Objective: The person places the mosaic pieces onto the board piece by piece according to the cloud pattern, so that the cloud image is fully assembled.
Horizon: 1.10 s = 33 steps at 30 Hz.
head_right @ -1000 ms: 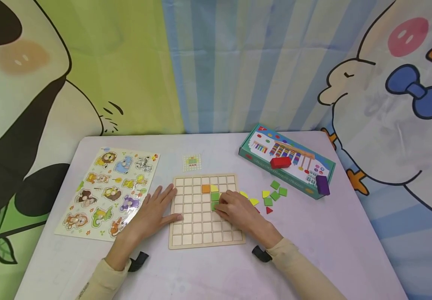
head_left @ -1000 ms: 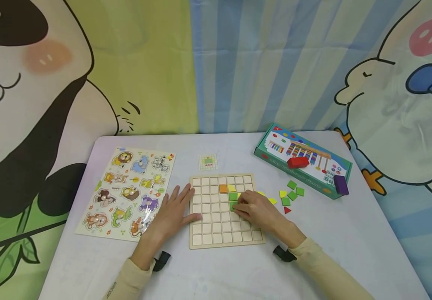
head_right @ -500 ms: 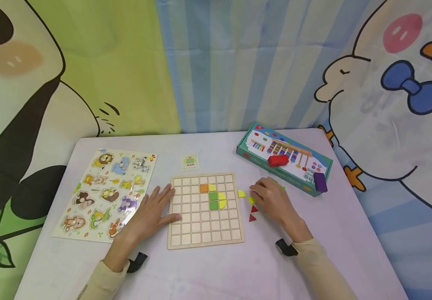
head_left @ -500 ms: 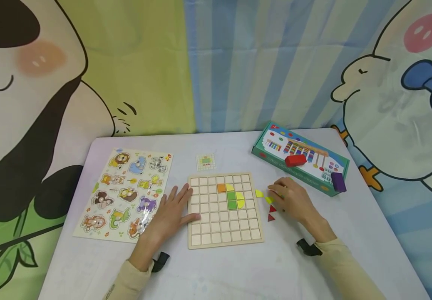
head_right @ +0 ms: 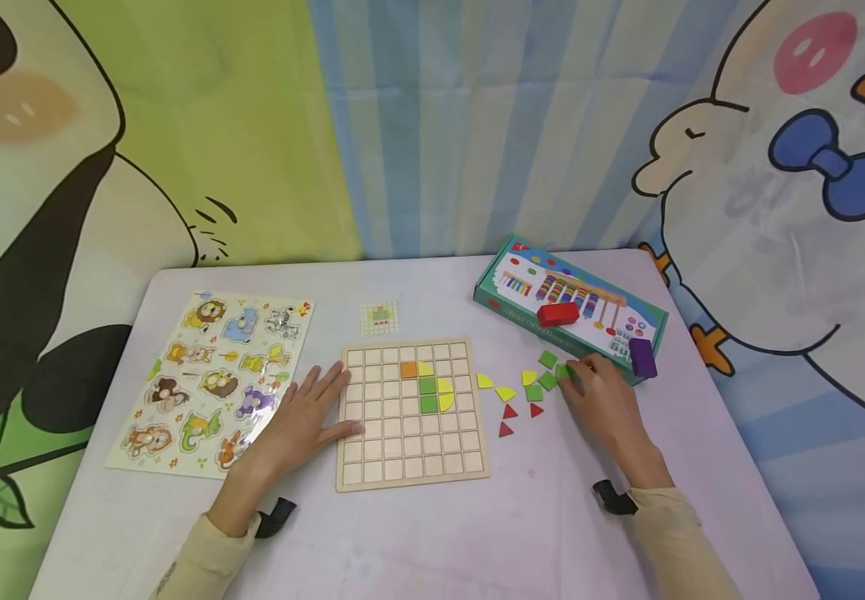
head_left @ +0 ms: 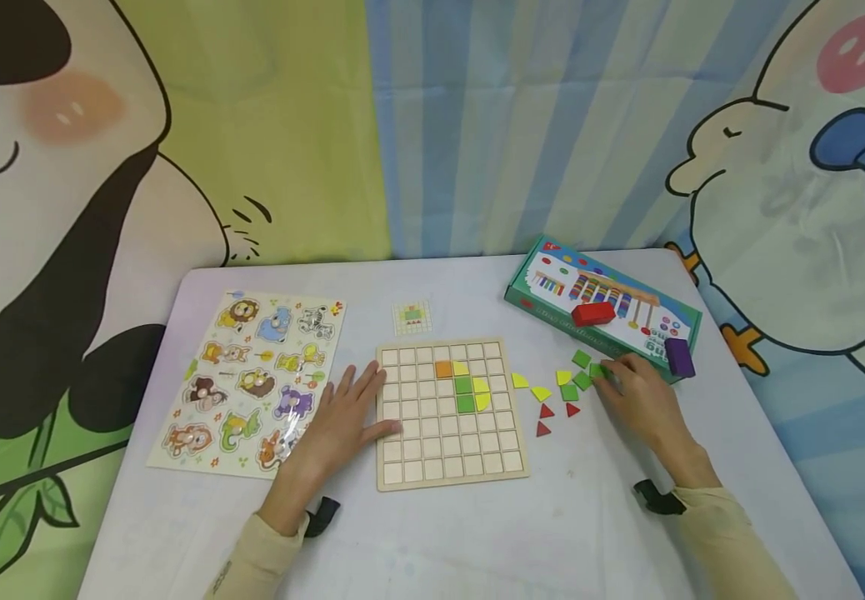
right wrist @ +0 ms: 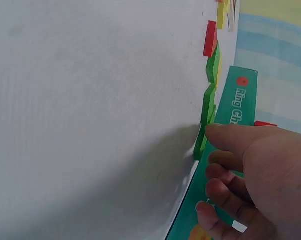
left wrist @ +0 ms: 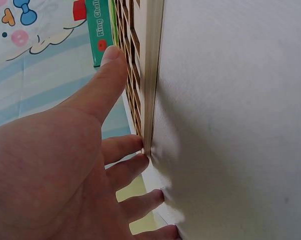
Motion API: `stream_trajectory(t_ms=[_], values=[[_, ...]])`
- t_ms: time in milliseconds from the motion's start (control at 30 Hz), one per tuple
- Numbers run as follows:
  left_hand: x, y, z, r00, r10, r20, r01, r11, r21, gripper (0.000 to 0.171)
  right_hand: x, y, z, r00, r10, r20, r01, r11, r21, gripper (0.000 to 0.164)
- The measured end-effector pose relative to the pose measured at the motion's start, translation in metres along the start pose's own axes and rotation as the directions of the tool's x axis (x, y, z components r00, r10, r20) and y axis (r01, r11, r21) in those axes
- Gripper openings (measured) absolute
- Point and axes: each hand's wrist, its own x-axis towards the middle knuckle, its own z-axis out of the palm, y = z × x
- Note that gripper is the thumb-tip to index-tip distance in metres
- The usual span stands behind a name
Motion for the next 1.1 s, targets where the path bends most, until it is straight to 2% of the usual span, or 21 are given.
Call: stream_trajectory(t_ms=[233,433,533,767,1100], values=[[0.001,0.001,-0.001,1.000,0.003,-0.008,-0.003,1.000,0.003,0.092,-0.006,0.009,-0.003,0.997,0.059,0.046,-0.059,0.998,-0.006,0.033],[0.000,0.001,-0.001,1.000,0.003,-0.015,-0.003,1.000,-0.002,0.092,-0.007,0.013,-0.004,0.998,0.056,0.036,-0.057,0.998,0.031,0.024],[0.000,0.001,0.000,1.000,0.004,-0.012,-0.004,1.000,-0.002,0.091,-0.007,0.015,-0.003,0.998,0.050,0.028,-0.052,0.998,0.043,0.022],[-0.001,0.000,0.000,1.000,0.004,-0.009,-0.004,1.000,-0.002,0.091,-0.007,0.016,0.000,1.000,0.002,0.013,-0.003,0.998,0.056,0.033],[-0.002,0.000,0.000,1.000,0.010,-0.019,-0.010,1.000,-0.006,0.091,-0.007,0.019,0.005,0.998,-0.052,-0.040,0.053,0.998,0.040,0.029]])
